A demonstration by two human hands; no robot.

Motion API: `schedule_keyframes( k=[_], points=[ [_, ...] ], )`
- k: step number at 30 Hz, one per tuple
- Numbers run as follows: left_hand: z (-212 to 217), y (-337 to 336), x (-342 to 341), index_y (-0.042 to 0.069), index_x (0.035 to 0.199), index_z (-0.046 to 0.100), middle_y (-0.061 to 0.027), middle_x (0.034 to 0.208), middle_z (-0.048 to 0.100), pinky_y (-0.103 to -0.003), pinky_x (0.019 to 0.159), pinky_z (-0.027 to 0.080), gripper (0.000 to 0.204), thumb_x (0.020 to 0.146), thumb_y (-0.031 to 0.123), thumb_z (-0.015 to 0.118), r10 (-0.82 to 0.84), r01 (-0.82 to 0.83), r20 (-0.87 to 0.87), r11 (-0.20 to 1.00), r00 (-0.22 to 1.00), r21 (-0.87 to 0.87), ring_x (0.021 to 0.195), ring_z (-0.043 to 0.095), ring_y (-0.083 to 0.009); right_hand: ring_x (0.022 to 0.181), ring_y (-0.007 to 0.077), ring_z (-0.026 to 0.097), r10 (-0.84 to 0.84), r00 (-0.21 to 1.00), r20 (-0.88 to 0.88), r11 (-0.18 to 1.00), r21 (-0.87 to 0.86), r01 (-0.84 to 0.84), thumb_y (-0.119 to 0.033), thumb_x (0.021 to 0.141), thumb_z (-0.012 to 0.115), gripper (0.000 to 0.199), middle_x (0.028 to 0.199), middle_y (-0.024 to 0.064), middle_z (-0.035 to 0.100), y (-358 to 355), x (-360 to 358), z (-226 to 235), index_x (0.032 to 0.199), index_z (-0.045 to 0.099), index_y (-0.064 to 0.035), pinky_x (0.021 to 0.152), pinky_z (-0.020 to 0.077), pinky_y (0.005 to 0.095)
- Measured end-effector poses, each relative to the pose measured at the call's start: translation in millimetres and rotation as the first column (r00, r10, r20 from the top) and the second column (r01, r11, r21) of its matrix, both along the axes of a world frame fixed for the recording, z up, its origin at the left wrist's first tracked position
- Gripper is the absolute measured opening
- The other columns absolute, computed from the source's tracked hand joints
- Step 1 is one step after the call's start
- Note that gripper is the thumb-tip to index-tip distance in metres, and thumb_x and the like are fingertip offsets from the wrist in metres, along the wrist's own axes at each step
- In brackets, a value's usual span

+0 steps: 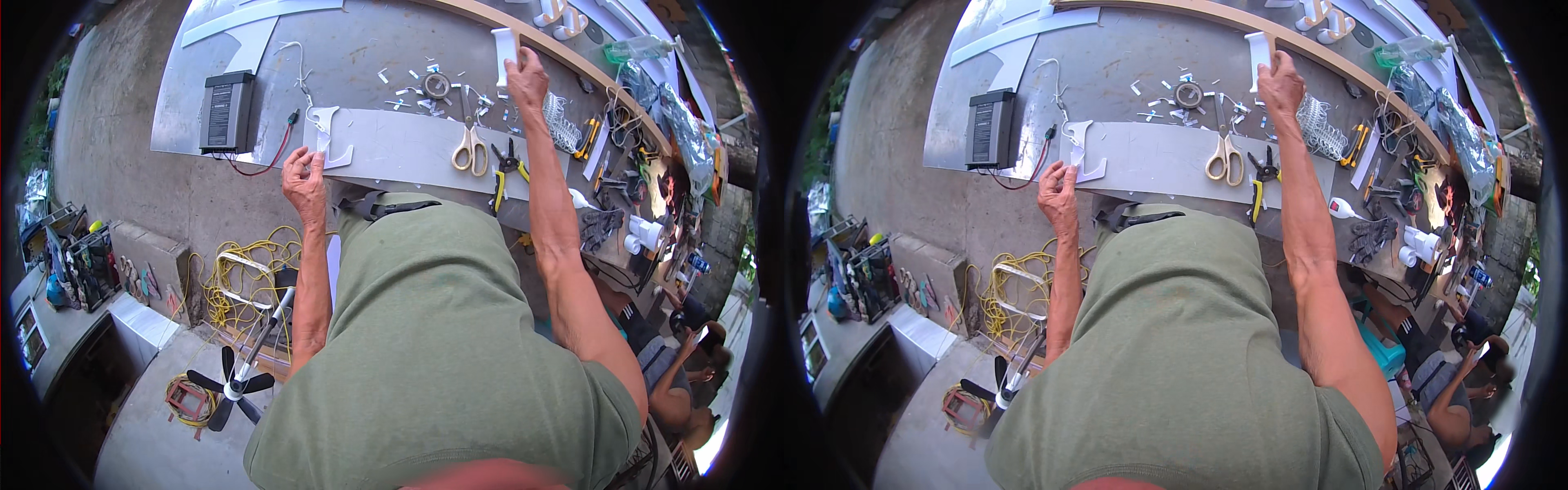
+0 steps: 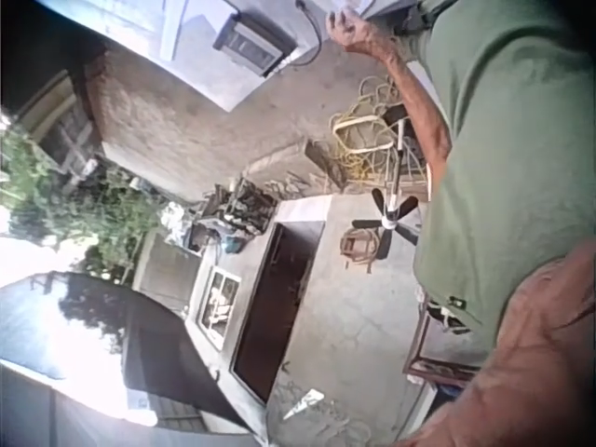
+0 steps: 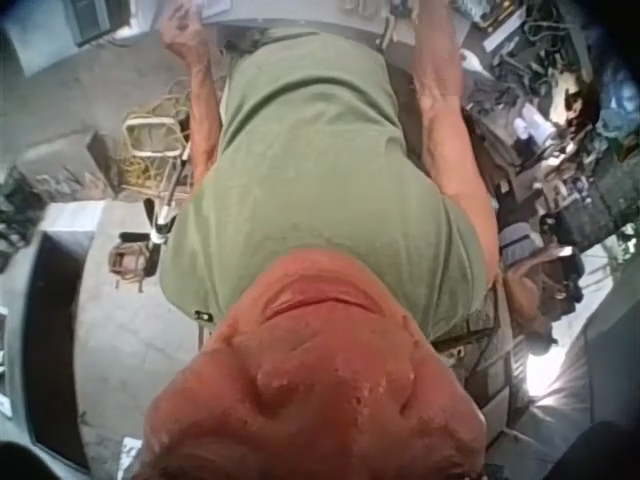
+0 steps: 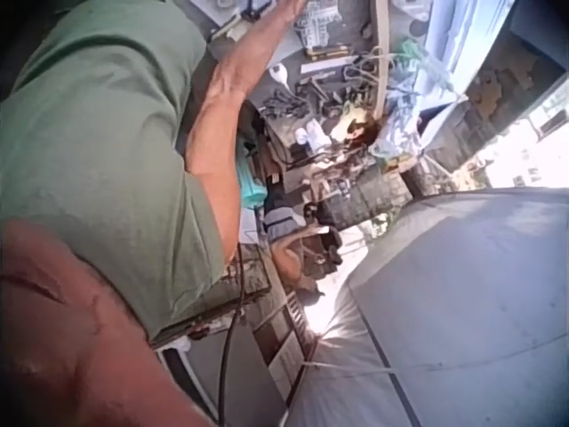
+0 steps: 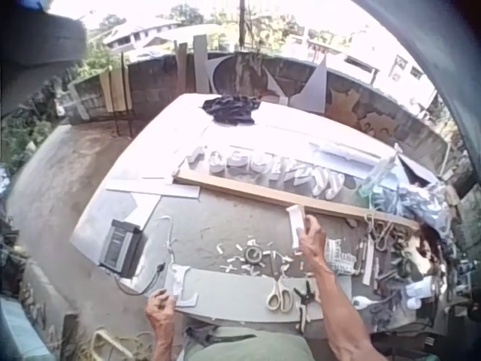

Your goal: Assembling or preparing acrylic sign letters by applying adhesive tape and connecting components.

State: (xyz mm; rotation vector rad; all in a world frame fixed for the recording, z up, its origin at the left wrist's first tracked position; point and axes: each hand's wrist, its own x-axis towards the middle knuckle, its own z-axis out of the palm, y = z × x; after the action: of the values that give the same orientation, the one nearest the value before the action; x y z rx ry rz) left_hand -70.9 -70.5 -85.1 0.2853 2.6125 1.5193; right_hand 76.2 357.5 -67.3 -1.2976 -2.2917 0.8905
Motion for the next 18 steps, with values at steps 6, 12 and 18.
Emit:
schedule_keyframes(
  k=[6, 12, 18],
  points=[
    [-9, -9, 1, -0.003, 0.101, 0.078, -0.0096, 0.121, 0.070, -0.029, 0.088, 0.052, 0.014, 0.093, 0.008, 0.076, 0.076, -0.133, 0.194, 0.944, 0.978, 0.302, 0.104, 0.064, -0.0145, 0.114, 0.0336, 0.064, -0.513, 0.173, -0.841, 0.415, -0.419, -0.808, -0.016, 0.102, 0.062, 0.042, 0.127, 0.0239, 0.065, -16, 44, 53, 0.140, 0.057, 0.0012, 0.108, 0.0487, 0.0545],
    [-11, -9, -6, -0.003, 0.101, 0.078, -0.0098, 0.116, 0.072, -0.029, 0.091, 0.052, 0.012, 0.093, 0.005, 0.075, 0.049, -0.103, 0.188, 0.951, 0.981, 0.292, 0.103, 0.065, -0.0148, 0.109, 0.0304, 0.057, -0.580, 0.074, -0.811, 0.295, -0.293, -0.909, -0.014, 0.103, 0.061, 0.051, 0.127, 0.0220, 0.060, -48, 48, 70, 0.149, 0.048, 0.0037, 0.107, 0.0464, 0.0442],
    [-13, -12, -8, -0.003, 0.101, 0.078, -0.0102, 0.116, 0.072, -0.029, 0.087, 0.053, 0.014, 0.092, 0.009, 0.077, 0.027, -0.085, 0.192, 0.951, 0.981, 0.297, 0.098, 0.065, -0.0143, 0.106, 0.0301, 0.055, -0.574, 0.087, -0.814, 0.277, -0.292, -0.915, -0.015, 0.104, 0.060, 0.050, 0.123, 0.0238, 0.062, -65, 46, 68, 0.148, 0.048, 0.0059, 0.100, 0.0489, 0.0405]
  ],
)
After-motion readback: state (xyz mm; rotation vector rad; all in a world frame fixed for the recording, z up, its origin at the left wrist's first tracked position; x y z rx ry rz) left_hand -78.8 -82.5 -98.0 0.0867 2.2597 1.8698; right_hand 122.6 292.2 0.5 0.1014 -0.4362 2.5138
